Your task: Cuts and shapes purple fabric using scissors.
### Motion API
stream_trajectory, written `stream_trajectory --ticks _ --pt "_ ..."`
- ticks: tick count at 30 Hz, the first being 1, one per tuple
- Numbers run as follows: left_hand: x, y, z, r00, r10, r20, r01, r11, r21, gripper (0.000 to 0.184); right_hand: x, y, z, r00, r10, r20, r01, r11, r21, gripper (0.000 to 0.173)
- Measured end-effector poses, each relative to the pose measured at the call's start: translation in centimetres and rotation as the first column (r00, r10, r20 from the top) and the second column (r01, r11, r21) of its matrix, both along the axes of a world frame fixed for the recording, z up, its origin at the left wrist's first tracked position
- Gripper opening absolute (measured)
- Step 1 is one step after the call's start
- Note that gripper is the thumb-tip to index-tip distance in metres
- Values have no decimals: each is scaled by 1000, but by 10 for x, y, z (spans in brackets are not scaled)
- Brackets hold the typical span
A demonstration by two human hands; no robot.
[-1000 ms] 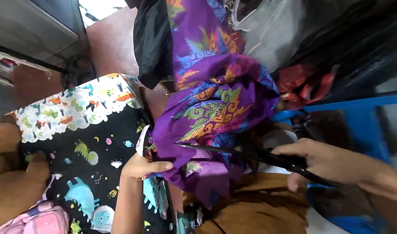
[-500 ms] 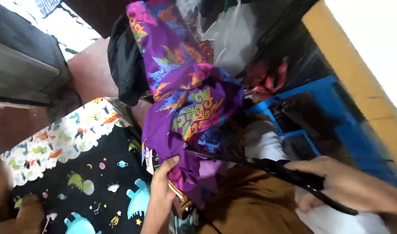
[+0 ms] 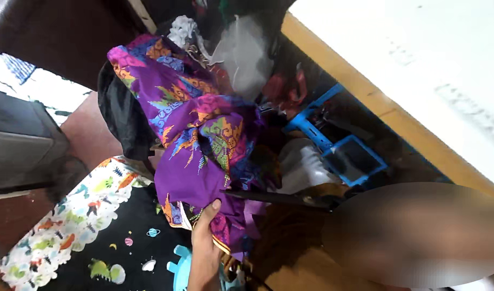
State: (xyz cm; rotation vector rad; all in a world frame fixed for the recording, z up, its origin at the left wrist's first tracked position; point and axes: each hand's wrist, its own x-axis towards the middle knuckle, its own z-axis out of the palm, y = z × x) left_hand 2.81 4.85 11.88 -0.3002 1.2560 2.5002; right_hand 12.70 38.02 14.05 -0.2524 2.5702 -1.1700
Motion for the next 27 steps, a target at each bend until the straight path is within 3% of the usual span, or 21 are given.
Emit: stream_trajectory --ticks 9,17,21,27 --pt "6 5 -7 998 -36 52 36 999 -6 11 13 -9 -12 994 -71 88 82 990 -117 63" --pt "-4 17 -24 995 23 -99 -24 1000 -16 21 30 -17 -23 975 -169 142 195 962 -194 63" --pt "-10 25 -29 995 28 -91 -21 997 70 16 41 -36 -18 920 -233 314 293 943 -158 68" --pt "-23 37 -33 973 59 -221 -24 987 156 15 52 -68 -11 872 -254 419 365 907 -210 71"
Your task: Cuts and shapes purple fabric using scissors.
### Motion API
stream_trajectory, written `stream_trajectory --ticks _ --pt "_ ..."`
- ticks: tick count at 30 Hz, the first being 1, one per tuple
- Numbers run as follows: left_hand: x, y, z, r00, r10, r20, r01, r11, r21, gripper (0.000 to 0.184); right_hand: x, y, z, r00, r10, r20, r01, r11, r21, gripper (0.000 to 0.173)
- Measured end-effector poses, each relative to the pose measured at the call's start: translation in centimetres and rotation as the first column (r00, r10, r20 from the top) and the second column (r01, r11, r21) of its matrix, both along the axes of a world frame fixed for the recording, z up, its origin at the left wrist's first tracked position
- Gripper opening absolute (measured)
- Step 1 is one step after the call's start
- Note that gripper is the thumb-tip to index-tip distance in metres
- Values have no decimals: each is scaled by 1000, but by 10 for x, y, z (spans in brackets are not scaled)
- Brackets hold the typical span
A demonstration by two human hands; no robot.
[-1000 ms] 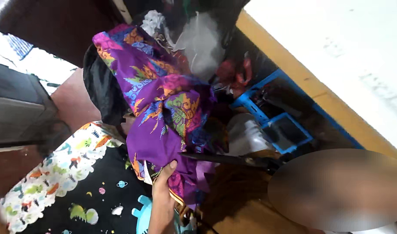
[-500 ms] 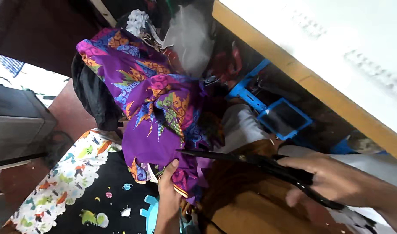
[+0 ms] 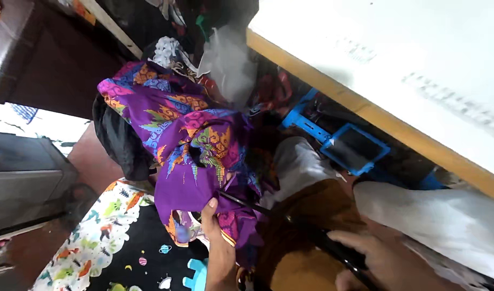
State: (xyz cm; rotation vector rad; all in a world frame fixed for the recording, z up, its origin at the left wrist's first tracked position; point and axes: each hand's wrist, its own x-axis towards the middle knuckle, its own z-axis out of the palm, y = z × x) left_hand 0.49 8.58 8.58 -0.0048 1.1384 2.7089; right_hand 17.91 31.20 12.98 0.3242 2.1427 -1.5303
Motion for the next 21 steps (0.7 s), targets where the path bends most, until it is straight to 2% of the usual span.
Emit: stream_trajectory --ticks 3,7,11,13,15,18,21 --pt "-4 5 -1 999 30 10 -30 999 29 13 3 -4 4 999 -41 36 43 997 -57 70" --pt "-5 1 -3 1000 -3 -25 5 997 72 14 6 -4 3 999 -47 3 47 996 -79 69" --pt "-13 -11 -7 990 -93 -107 104 989 104 18 7 -7 2 1000 -23 20 25 996 -87 68" --pt "-17 -11 -10 984 -77 -162 96 989 111 18 4 -9 4 998 -4 58 10 995 -101 68" --pt "-22 -9 -12 982 -70 -178 95 986 137 19 3 -14 0 1000 -14 21 16 993 -114 70" --pt "-27 -2 -9 972 -56 -230 84 990 115 18 -1 -21 -6 999 -34 -9 32 985 -170 73" --pt "-27 3 -11 976 -83 -201 117 979 164 18 -6 -28 -8 998 -58 22 62 969 -241 75"
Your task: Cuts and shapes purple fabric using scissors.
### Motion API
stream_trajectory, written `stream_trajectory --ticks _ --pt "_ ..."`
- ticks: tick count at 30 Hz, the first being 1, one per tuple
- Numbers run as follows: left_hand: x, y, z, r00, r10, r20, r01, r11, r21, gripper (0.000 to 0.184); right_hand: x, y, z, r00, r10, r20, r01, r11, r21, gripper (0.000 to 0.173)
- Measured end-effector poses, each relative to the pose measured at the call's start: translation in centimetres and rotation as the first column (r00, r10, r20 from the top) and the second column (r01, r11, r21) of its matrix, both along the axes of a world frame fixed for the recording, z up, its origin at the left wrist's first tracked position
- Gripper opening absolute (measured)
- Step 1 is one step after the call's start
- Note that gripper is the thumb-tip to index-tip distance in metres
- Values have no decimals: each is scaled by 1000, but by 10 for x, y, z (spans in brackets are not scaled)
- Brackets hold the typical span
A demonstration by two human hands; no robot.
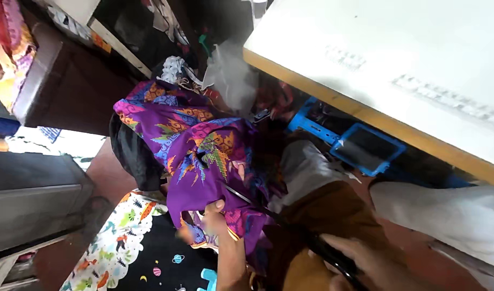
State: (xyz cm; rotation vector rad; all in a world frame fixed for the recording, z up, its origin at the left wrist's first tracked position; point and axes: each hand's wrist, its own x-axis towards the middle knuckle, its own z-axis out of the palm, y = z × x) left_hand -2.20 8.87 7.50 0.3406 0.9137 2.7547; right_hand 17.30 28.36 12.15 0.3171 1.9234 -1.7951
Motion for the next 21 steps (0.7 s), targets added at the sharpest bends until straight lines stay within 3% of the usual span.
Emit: stream_trajectory --ticks 5,11,13,19,21 --pt "-1 6 -7 999 -39 8 39 999 -8 20 -10 -19 0 997 -68 21 71 978 -195 67" --pt "3 23 22 996 63 67 -58 996 -64 12 -19 -29 2 996 -31 81 65 888 -455 65" --pt "-1 16 12 1000 -30 -6 30 999 -35 15 -19 -29 1 996 -26 86 65 866 -495 61" --pt "3 24 20 990 69 120 -68 998 -12 10 -24 -24 15 986 27 164 59 865 -498 57" --pt "0 13 2 1000 27 4 -27 999 -39 15 -21 -25 9 990 18 140 58 853 -518 57"
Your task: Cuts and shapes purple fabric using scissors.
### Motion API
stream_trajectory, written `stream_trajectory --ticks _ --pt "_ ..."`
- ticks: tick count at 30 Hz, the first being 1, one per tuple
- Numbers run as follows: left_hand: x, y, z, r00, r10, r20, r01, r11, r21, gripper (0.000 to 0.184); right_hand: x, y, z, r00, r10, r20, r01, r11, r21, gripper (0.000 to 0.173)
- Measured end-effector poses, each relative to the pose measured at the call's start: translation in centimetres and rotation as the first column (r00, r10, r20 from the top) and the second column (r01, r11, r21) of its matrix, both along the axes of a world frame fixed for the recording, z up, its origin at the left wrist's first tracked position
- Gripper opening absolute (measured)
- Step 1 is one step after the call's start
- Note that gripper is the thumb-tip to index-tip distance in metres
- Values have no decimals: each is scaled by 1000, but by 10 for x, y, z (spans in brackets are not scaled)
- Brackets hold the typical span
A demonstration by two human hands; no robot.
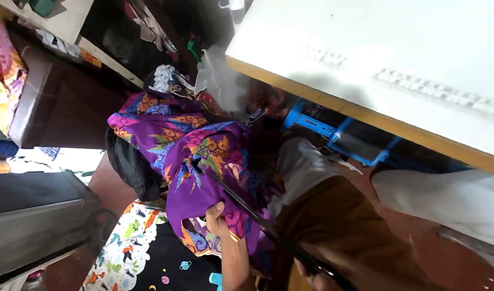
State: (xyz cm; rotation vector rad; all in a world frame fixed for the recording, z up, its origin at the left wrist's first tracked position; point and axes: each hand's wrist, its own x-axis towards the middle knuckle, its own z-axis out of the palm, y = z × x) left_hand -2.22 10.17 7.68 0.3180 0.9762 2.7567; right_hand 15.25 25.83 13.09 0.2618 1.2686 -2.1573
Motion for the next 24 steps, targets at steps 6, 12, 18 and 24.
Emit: stream_trajectory --ticks 6,12,18,24 --pt "3 -2 -1 997 57 -55 -62 993 -96 16 6 -2 -5 999 -37 -21 36 999 -35 57" --pt "3 1 10 999 25 -37 -27 998 -63 14 2 2 2 1000 -15 -3 15 999 -46 57" --pt "2 -3 -5 998 -22 -63 18 998 -59 17 7 -4 -6 999 -25 -25 24 999 -45 57" --pt "7 -3 -3 999 -16 30 17 999 -32 16 7 -7 -10 998 -54 -38 51 997 -61 54"
